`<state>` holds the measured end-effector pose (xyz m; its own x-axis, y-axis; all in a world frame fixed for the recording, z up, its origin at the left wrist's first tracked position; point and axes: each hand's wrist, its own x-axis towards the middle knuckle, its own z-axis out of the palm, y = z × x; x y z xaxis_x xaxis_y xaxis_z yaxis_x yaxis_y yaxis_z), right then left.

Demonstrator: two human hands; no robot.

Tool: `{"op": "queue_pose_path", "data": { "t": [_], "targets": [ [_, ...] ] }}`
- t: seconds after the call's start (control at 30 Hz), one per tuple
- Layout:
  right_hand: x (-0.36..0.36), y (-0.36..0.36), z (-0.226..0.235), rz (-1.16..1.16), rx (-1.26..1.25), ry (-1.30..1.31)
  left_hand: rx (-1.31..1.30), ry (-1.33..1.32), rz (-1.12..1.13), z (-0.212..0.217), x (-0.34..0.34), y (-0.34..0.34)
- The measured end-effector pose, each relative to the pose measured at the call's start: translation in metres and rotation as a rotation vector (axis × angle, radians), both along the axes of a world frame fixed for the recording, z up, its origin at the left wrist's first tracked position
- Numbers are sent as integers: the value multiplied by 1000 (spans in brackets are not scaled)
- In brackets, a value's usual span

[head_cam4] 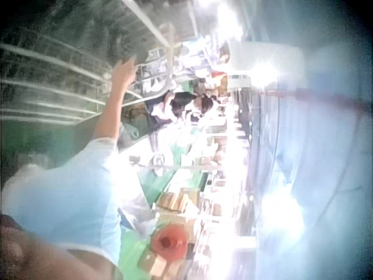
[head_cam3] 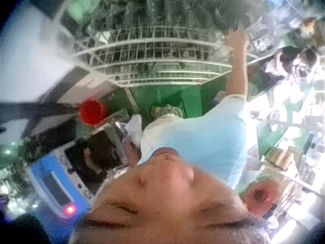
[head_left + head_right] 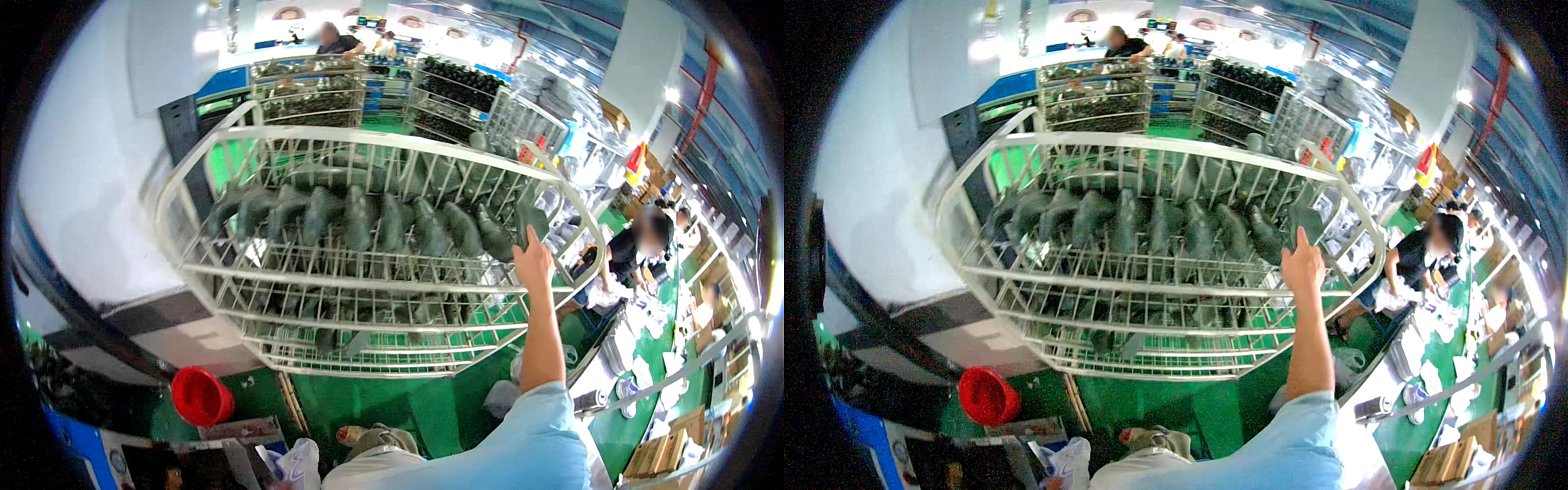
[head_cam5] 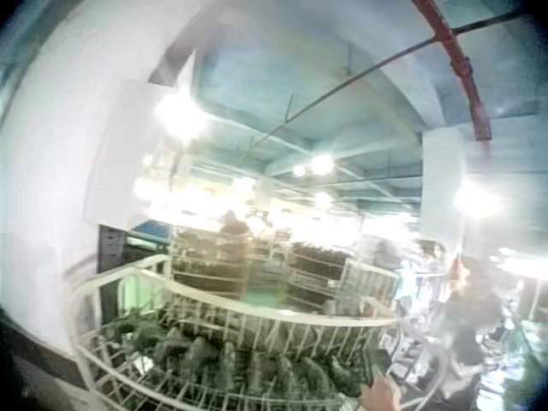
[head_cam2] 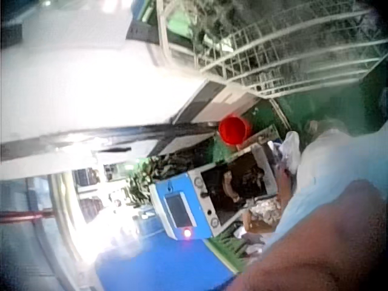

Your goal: The person assembles shoes by taking shoe parts from a rack, placing them into a forming machine, and then moving the assembled shoes to a conveyor belt.

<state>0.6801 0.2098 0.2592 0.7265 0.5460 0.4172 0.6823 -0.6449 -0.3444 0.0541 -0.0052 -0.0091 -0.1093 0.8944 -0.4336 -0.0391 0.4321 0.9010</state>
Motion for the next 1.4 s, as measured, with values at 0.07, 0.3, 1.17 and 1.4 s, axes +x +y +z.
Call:
{"op": "queue_pose_path", "data": {
  "t": [0.07,0.3,1.17,1.4],
  "targets": [
    [77,3,-2,81,-69,3,-112,-27,6,12,24,29],
    [186,15,-32,433,-46,419,-373,-77,142,27,49,70],
    [-593,-47,-115,2094,-802,-152,-979,943,1176,-91,-4,-345],
    [-670,-73,-148,2451,-921,-240,-781,546,1223,3,104,-389]
  ]
}}
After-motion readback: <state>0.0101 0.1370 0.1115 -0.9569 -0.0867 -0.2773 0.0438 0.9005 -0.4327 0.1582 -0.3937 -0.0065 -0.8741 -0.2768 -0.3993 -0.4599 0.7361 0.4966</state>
